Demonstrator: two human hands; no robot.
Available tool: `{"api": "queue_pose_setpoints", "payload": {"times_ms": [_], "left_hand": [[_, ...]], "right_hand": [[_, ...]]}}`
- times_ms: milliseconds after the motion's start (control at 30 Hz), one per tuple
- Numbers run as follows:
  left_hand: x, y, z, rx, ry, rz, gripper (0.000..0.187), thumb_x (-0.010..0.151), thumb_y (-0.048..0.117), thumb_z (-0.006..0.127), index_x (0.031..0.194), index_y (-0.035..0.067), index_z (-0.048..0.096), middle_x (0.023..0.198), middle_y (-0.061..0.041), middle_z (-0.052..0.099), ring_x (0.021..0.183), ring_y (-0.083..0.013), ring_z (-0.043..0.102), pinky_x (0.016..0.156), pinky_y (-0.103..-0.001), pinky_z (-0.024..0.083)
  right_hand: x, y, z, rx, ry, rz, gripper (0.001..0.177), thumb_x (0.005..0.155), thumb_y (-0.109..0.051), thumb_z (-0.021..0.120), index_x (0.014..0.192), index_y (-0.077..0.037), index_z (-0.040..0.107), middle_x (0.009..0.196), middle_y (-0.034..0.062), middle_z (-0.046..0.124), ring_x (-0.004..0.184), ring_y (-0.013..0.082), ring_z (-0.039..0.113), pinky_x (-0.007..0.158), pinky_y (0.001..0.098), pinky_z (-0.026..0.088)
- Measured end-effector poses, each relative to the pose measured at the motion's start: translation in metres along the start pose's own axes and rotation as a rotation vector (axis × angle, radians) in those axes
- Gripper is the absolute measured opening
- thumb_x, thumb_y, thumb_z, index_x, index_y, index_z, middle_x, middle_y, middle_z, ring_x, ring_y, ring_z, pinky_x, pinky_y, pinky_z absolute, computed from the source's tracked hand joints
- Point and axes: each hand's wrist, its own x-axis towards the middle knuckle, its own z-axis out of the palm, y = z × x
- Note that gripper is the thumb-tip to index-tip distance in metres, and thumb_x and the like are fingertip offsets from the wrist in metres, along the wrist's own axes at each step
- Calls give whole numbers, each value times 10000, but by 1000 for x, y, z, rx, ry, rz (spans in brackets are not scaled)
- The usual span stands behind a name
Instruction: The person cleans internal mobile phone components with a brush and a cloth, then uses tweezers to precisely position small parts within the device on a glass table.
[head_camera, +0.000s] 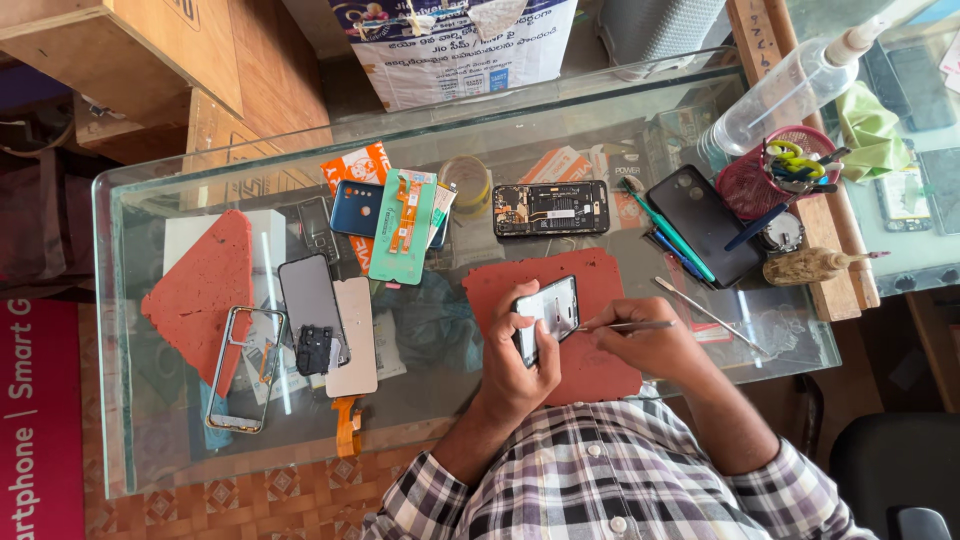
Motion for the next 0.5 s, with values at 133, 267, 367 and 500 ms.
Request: {"api": "queue_pose_setpoints", "payload": {"times_ms": [133,267,367,500], "left_hand": [[1,-2,-1,-4,64,-73,390,992,-29,585,1294,19,344,1389,-296,515,1250,-365,618,1061,-447,528],[-6,-8,-5,-161,107,-208,466,991,-4,608,1361,4,324,1408,-275,471,1173,-300,605,988,-397,542],[-17,-4,-6,-196,26,-210,465,1018,1,597,1399,5,331,1400,-234,469,1204,-290,628,1003,-394,585],[-22,2,-9,-170,-67,-284,504,997,26,627,1421,-5,356,1383,-229,476,1113,-248,677,929,-367,596]], "right_hand": [[2,15,1,433,81,-153,178,920,32,635,1068,92,712,1015,160,777,888,173,753,773,290,613],[-3,12,13,583,171,-203,166,950,26,639,1093,99,679,1125,200,755,1051,212,761,961,322,624],[0,10,23,538,190,-192,139,946,22,664,1055,105,686,1173,229,764,1052,211,741,948,330,608],[7,15,31,613,113,-197,102,958,3,662,1001,96,662,1209,236,754,1086,211,737,947,327,603]]}}
